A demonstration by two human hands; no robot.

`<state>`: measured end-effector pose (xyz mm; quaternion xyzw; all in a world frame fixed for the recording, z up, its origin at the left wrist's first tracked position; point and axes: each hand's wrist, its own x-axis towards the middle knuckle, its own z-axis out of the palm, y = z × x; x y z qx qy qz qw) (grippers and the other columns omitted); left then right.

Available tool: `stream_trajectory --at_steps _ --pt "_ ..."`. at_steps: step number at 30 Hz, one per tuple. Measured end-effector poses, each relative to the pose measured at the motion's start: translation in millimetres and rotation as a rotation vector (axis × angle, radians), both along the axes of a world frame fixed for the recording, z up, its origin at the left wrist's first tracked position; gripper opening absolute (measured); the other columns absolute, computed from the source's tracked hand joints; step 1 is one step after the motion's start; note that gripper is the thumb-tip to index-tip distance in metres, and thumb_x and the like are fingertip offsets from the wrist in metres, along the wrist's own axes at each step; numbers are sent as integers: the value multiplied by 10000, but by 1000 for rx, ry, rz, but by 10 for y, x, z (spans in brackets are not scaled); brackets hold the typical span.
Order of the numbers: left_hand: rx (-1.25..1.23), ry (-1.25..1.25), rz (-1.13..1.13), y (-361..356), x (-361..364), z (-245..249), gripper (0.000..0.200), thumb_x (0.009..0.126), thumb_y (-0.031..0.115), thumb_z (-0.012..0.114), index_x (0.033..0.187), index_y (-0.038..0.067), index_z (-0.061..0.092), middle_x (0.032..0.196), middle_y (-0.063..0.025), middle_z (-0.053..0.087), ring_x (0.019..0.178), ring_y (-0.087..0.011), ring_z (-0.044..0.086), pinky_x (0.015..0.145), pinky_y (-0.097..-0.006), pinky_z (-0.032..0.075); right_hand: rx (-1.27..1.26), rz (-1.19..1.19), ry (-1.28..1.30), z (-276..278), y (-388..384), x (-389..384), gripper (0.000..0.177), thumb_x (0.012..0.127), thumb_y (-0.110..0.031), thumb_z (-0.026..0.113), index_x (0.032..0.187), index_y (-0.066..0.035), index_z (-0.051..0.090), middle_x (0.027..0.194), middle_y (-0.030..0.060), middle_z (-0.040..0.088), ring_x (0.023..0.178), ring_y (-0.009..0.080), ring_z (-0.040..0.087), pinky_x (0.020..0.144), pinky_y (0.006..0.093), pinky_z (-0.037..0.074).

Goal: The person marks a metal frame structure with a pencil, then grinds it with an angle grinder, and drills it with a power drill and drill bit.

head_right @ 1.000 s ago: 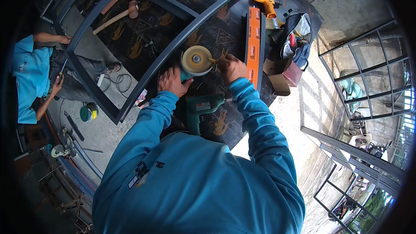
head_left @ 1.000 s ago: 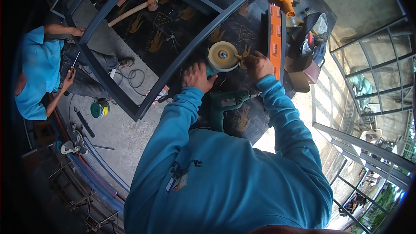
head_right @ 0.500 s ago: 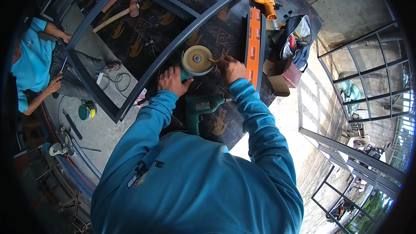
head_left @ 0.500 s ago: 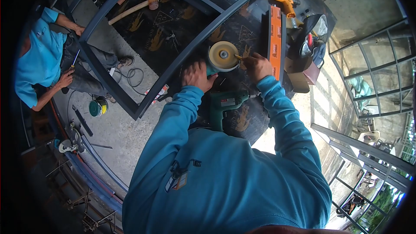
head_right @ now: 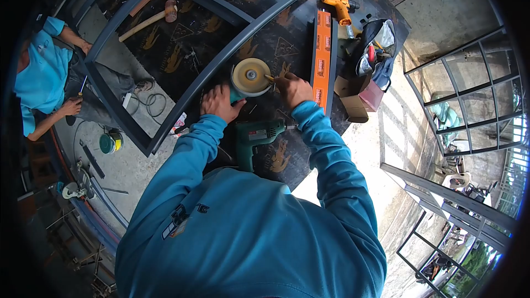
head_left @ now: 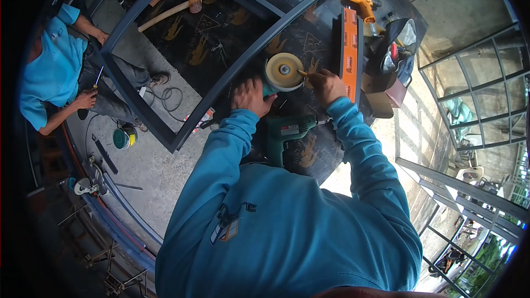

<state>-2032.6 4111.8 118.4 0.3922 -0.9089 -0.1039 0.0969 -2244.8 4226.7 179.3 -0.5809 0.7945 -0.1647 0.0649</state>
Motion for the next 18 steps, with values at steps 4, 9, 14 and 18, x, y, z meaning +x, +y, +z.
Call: stream_trajectory --at_steps 4,9,14,18 --pt "19 1 0 -8 -10 -3 682 750 515 709 1167 18 499 1002 -167 579 943 -342 605 809 -490 484 49 13 6 60 7 34 273 816 -116 609 1075 -152 685 921 118 638 805 336 663 705 419 553" --pt "1 30 2 -9 -12 -21 674 747 514 712 1159 24 500 999 -165 578 934 -340 605 799 -487 481 68 24 90 72 30 65 276 825 -99 585 1080 -149 678 914 111 634 853 321 657 733 405 553" --pt "0 24 0 -12 -11 -7 655 742 505 718 1137 28 503 977 -163 575 919 -340 605 785 -480 481 26 34 99 0 54 69 331 812 -73 572 1120 -154 663 988 118 602 880 323 647 760 401 550" --pt "-15 47 -4 -15 -14 -52 649 740 504 720 1125 27 504 967 -163 574 904 -342 605 778 -474 483 -117 72 145 -63 77 67 326 784 -45 563 1071 -145 680 983 105 596 805 331 648 673 421 543"
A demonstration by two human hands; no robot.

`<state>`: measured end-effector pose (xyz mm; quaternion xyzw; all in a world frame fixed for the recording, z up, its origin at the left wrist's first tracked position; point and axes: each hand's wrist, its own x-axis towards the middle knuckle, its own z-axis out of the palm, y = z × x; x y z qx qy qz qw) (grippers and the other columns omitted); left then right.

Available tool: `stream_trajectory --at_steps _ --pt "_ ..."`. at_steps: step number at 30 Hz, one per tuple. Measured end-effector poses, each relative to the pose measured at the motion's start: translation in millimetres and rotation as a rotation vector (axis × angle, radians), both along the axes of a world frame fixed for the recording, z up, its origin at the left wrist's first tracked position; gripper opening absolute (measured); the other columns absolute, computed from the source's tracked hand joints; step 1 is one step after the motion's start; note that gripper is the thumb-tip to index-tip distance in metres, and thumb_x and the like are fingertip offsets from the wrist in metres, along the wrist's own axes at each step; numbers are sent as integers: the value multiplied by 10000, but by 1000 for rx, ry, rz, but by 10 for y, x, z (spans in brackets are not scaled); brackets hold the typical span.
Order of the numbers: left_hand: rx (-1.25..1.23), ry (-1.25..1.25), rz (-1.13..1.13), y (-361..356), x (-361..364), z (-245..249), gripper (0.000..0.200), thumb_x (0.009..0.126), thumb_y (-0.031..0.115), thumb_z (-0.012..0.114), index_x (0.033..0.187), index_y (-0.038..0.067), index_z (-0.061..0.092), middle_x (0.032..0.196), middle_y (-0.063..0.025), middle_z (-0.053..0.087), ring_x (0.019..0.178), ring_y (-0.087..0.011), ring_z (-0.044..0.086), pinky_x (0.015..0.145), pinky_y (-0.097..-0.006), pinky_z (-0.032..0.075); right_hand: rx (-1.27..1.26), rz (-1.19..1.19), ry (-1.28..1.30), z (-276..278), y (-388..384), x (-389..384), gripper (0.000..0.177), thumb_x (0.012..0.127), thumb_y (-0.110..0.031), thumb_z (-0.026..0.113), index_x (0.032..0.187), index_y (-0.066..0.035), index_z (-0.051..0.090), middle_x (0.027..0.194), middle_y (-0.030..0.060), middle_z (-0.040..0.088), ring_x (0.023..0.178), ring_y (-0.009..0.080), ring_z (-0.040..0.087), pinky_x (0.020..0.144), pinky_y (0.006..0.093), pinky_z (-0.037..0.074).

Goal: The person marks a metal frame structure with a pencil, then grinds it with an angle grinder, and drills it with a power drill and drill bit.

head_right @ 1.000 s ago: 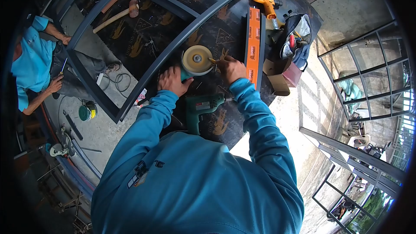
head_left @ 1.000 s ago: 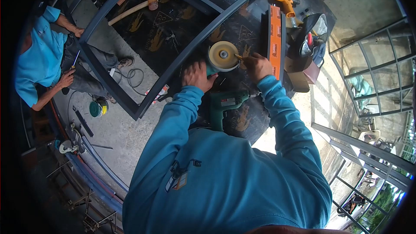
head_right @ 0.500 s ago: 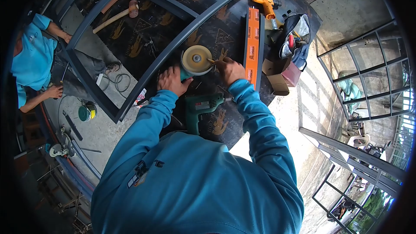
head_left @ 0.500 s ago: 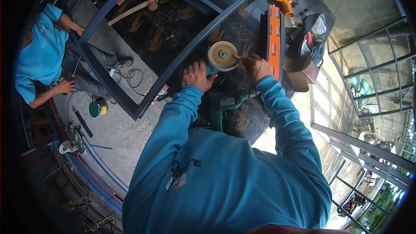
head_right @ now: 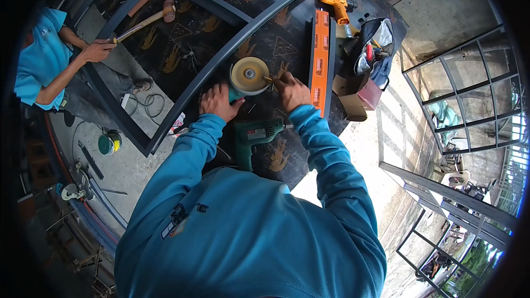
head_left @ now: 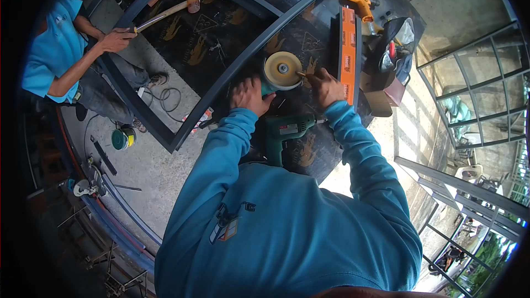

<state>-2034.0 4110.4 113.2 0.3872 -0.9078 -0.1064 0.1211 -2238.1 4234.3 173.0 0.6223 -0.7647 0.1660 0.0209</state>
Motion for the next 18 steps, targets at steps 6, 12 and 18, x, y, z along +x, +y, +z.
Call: stream_trajectory --at_steps 6,12,18 --pt "-27 12 3 3 3 4 648 744 505 715 1125 25 505 965 -164 575 897 -342 606 776 -471 484 55 -20 10 -13 -14 -18 350 787 -34 549 1096 -137 678 975 129 594 795 348 648 678 430 544" --pt "-4 -19 2 -3 5 13 657 753 521 700 1133 21 507 990 -167 576 915 -342 605 787 -469 484 183 -32 -7 60 -50 24 355 817 -47 551 1146 -127 660 970 145 595 841 326 652 750 400 554" --pt "0 -21 1 -4 8 32 655 758 521 696 1135 20 506 1005 -170 579 928 -340 605 797 -467 484 143 -2 4 56 -30 29 331 821 -62 559 1130 -120 661 947 140 587 867 319 642 763 396 548"
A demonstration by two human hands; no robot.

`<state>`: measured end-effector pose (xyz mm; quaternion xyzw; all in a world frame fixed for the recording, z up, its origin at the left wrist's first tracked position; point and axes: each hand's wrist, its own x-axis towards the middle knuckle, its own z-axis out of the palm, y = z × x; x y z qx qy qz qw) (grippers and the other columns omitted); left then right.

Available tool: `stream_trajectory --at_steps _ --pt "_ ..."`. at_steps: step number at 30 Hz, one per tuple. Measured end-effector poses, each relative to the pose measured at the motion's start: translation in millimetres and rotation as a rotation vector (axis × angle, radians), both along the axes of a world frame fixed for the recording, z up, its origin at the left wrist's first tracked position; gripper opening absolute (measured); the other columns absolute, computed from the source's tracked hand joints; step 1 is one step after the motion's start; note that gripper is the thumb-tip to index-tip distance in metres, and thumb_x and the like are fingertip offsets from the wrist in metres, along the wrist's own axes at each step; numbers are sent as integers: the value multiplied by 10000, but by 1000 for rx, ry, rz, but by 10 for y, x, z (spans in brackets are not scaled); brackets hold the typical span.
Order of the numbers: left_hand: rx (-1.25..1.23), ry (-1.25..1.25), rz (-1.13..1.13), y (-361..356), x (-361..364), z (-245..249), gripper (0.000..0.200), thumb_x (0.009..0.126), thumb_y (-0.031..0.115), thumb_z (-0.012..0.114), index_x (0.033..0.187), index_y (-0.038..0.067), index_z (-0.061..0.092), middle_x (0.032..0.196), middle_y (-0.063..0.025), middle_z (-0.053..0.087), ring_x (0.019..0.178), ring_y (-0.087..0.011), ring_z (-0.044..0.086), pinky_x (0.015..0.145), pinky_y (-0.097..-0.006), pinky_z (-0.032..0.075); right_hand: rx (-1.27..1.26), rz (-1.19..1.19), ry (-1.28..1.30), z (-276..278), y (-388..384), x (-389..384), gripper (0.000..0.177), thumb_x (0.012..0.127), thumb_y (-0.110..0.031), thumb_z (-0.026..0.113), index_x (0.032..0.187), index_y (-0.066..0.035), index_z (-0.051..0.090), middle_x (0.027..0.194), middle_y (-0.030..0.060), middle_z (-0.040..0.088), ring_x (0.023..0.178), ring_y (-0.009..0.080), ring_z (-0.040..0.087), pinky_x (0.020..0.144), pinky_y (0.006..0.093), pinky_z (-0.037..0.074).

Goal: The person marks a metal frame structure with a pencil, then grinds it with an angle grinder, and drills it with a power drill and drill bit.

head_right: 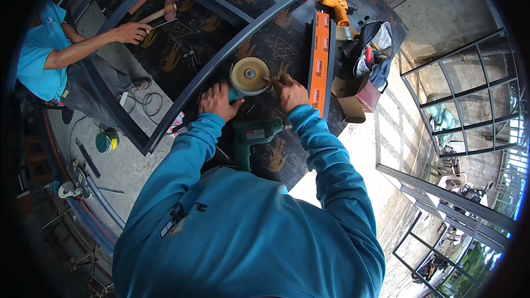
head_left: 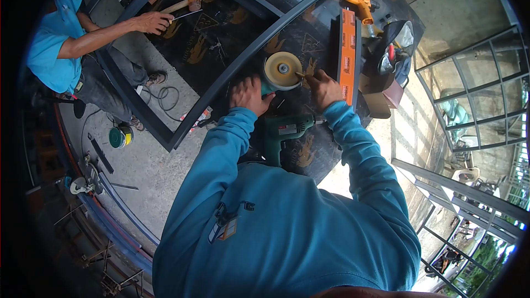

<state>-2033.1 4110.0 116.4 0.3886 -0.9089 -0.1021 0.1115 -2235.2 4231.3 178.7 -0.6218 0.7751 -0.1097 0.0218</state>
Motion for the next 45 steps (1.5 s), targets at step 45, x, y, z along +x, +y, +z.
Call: stream_trajectory --at_steps 45 --pt "21 -1 -5 -8 0 19 682 747 496 715 1195 33 490 1020 -161 585 936 -328 602 799 -451 484 -31 9 1 -48 0 7 357 788 -24 562 1133 -80 635 971 154 555 856 344 635 759 410 546"
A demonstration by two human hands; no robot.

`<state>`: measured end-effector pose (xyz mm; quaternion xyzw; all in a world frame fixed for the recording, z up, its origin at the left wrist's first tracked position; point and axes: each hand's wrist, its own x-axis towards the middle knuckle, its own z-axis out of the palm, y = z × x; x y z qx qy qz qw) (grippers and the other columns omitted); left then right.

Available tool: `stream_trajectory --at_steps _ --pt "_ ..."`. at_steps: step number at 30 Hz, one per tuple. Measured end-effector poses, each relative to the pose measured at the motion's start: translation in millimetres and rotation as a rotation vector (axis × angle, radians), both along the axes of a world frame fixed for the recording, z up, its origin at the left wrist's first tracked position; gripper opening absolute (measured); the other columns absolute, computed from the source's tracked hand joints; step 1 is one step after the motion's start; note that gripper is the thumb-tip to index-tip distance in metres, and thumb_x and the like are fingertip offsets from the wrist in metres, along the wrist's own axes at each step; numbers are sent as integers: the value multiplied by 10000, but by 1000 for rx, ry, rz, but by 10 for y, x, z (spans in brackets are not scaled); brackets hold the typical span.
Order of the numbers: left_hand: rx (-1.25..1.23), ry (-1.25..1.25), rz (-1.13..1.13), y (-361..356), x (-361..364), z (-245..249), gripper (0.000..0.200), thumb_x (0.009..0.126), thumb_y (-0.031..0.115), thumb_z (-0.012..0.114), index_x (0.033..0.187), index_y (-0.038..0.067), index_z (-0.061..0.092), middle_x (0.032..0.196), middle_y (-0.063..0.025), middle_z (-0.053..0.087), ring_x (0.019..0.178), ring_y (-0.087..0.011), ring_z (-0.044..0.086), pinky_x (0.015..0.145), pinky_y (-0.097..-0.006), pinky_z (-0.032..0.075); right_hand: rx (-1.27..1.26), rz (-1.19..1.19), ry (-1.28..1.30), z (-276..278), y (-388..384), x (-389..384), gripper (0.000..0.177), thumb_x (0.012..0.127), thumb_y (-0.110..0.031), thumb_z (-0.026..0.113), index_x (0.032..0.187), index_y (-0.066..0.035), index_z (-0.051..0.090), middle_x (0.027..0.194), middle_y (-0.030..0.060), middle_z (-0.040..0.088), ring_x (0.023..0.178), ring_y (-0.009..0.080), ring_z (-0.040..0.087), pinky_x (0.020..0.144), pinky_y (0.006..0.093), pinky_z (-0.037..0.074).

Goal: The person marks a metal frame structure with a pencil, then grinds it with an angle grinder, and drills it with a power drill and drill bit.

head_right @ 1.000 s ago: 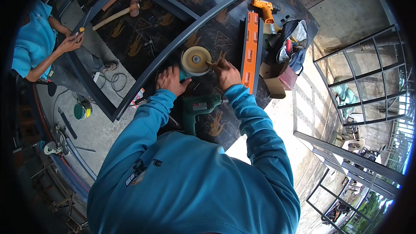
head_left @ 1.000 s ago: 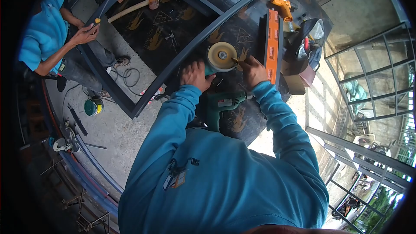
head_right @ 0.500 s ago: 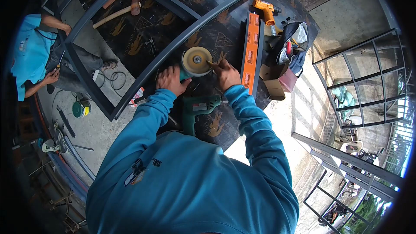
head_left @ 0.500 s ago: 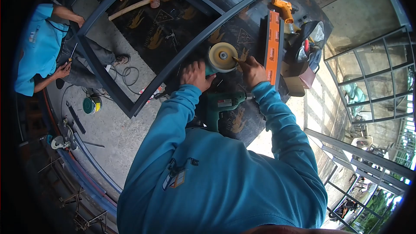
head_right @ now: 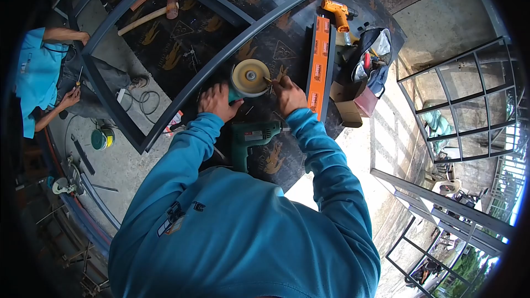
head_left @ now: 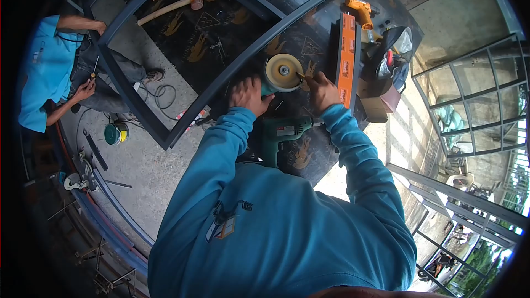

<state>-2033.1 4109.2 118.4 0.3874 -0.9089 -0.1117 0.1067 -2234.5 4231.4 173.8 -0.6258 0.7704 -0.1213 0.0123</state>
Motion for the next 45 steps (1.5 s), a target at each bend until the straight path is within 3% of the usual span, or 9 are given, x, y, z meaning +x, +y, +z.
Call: stream_trajectory --at_steps 17,21,26,30,36,42,45 --pt "6 -10 0 -2 -2 6 684 743 487 724 1199 31 494 1025 -164 585 937 -329 604 804 -450 485 110 -57 -72 -55 -49 2 272 862 -48 496 1115 -29 595 1028 217 554 888 397 632 776 440 542" --pt "4 -10 -2 -2 -2 -14 685 743 489 724 1200 32 495 1022 -161 585 935 -328 604 804 -449 484 61 -37 -121 -120 -19 -48 325 813 -16 509 1124 -35 599 1030 252 542 821 439 617 729 478 523" --pt "17 -21 0 -5 -7 13 695 742 495 719 1205 31 490 1023 -158 584 934 -322 601 801 -450 481 -121 -13 -131 -212 -31 -218 302 775 -23 581 1071 -44 638 916 194 629 829 399 633 725 453 527" --pt "1 -2 -1 -1 -6 -2 697 743 496 718 1209 32 487 1024 -158 584 935 -324 601 801 -452 479 -195 -73 -222 -58 -60 -175 310 793 -13 562 1090 -52 644 919 208 630 837 388 647 734 434 539" --pt "5 -5 8 -9 -10 -5 689 741 492 719 1202 34 489 1024 -161 584 932 -328 600 802 -451 478 -160 -57 -282 23 -80 -252 331 795 -28 587 1117 -69 653 942 200 651 830 380 654 743 419 545" --pt "-27 7 0 -2 -9 -17 684 740 494 721 1193 34 494 1012 -156 584 917 -324 605 790 -448 483 -27 -166 -200 165 -98 -121 309 811 -50 598 1114 -88 643 900 168 665 843 358 663 734 418 550" --pt "-18 -2 1 -12 -20 1 681 738 492 724 1186 32 496 1003 -154 584 911 -322 607 787 -447 484 95 -131 -27 183 -118 -74 313 814 -45 581 1118 -106 630 968 159 651 843 342 670 718 413 557"
